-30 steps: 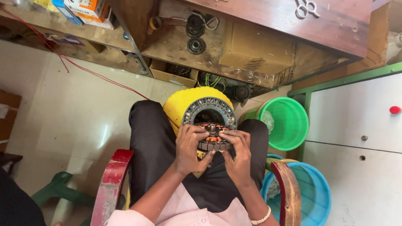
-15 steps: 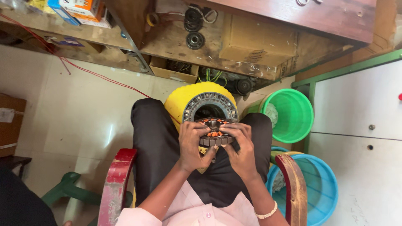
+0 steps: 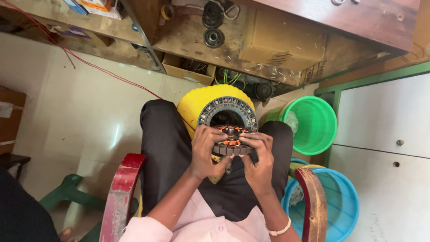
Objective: The person uses a screwdriver to adjust copper windings on a motor stator held on a yellow support. They also cut a small piece of white material with scissors and place it into the stator slots.
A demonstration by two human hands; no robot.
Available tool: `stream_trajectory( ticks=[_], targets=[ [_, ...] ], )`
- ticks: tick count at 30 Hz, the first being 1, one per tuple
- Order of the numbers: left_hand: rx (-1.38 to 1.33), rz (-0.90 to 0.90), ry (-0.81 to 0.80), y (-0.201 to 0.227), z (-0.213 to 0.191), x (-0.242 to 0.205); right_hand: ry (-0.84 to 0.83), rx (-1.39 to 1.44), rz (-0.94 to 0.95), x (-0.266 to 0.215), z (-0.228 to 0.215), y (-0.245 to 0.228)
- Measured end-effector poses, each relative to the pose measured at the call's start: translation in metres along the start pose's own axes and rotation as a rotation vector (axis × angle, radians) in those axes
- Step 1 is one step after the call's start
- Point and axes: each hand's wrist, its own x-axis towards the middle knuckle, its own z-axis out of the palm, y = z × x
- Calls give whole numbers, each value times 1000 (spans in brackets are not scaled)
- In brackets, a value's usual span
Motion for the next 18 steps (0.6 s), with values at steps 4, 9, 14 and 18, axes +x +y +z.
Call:
stream_trajectory(
  ticks=[4, 9, 14, 18],
  targets=[
    [6, -39, 13, 4, -1, 5, -5, -1, 18, 7, 1, -5],
    [-2, -30, -69, 4, -8, 23, 11, -2, 60, 10, 1, 0],
    [41, -124, -152, 6, -13, 38, 199, 190, -80, -6, 28, 22],
    [119, -203, -132, 17, -11, 48, 190, -128, -169, -6, 41, 38]
  ],
)
